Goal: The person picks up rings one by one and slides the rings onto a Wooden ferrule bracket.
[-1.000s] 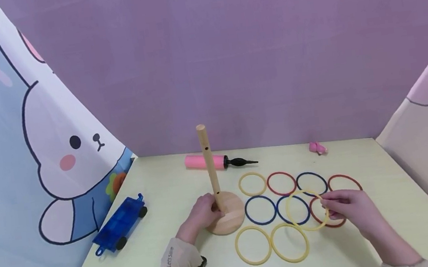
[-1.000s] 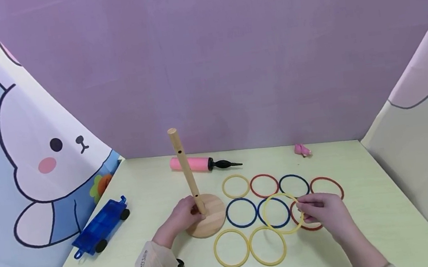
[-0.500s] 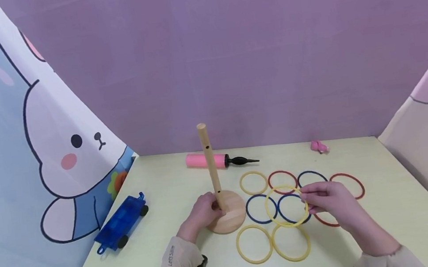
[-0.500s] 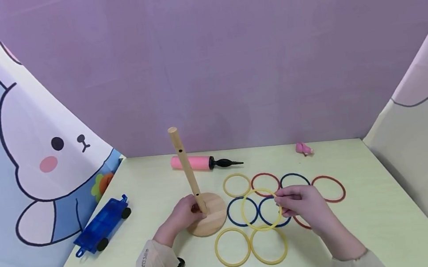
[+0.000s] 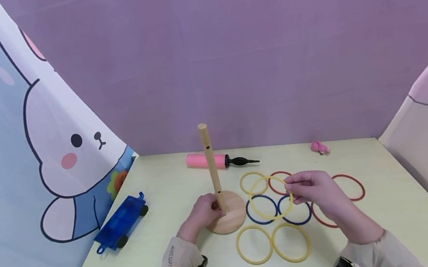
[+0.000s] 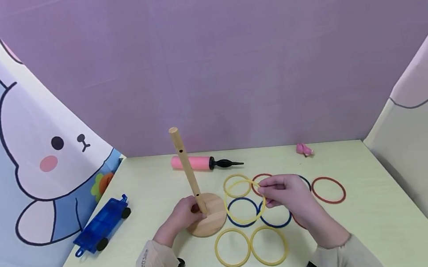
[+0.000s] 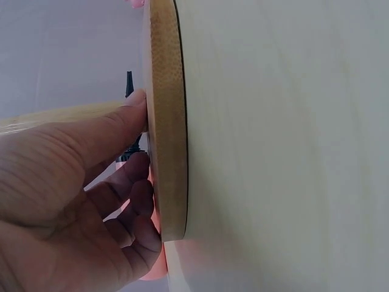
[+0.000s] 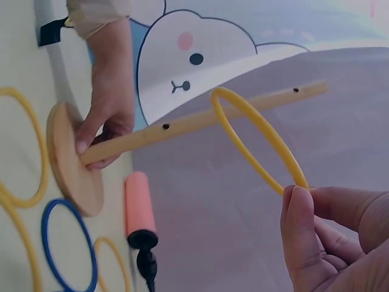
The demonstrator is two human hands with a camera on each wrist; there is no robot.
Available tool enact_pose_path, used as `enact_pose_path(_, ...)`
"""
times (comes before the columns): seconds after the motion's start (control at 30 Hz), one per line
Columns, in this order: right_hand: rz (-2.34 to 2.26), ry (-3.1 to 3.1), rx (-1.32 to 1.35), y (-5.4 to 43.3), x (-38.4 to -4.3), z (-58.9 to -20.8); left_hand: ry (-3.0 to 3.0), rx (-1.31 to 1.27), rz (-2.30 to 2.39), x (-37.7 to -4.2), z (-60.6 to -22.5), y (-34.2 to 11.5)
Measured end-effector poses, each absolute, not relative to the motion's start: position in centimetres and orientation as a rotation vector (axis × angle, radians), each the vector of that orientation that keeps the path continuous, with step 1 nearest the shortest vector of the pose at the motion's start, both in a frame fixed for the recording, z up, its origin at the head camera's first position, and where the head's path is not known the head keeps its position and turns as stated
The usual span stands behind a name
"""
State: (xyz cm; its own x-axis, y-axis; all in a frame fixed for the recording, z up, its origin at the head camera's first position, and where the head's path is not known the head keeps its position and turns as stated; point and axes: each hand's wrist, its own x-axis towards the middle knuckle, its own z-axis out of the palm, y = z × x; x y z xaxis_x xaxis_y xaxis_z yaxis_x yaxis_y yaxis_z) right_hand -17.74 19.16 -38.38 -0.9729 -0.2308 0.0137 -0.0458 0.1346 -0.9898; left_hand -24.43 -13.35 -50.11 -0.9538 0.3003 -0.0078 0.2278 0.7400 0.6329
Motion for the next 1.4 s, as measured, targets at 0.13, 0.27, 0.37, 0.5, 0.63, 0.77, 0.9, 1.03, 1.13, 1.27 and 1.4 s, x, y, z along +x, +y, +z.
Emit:
enact_pose_path(0.13, -1.973, 2.242, -0.305, 18.3, -18.0, -37.3, 2.820, 0.422, 1.010, -24.4, -50.0, -13.3)
enact_pose_path(0.27, -1.991, 2.225, -0.326, 17.4, -18.2, -36.2, 2.819, 0.428, 1.012, -24.4, -50.0, -13.4)
enact_pose_path(0.37, -2.004, 2.205, -0.330, 16.7, -18.4, -35.3, 2.829, 0.468, 1.015, -24.4, -50.0, -13.5)
enact_pose_path(0.5, -2.044, 2.167, -0.371, 15.9, -18.5, -34.1, 2.826, 0.489, 1.031, -24.5, -50.1, -13.5)
enact_pose_path(0.63, -2.077, 2.146, -0.392, 15.1, -18.8, -33.0, 2.815, 0.475, 1.045, -24.5, -50.1, -13.5)
enact_pose_path(0.77, -2.068, 2.146, -0.371, 14.4, -18.9, -31.9, 2.816, 0.474, 1.037, -24.5, -50.1, -13.5)
enact_pose_path(0.9, -2.075, 2.124, -0.372, 13.7, -19.2, -31.0, 2.815, 0.455, 1.024, -24.6, -50.2, -13.5)
enact_pose_path(1.03, -2.088, 2.109, -0.357, 12.9, -19.5, -30.1, 2.798, 0.406, 1.011, -24.6, -50.3, -13.5)
enact_pose_path(1.13, -2.115, 2.085, -0.354, 12.3, -19.7, -29.4, 2.791, 0.403, 1.010, -24.5, -50.4, -13.5)
enact_pose_path(1.27, -2.159, 2.050, -0.380, 11.4, -20.1, -28.5, 2.788, 0.413, 1.026, -24.4, -50.3, -13.5)
enact_pose_path(1.4, -2.186, 2.053, -0.394, 10.8, -20.5, -27.5, 2.777, 0.410, 1.041, -24.5, -50.3, -13.4)
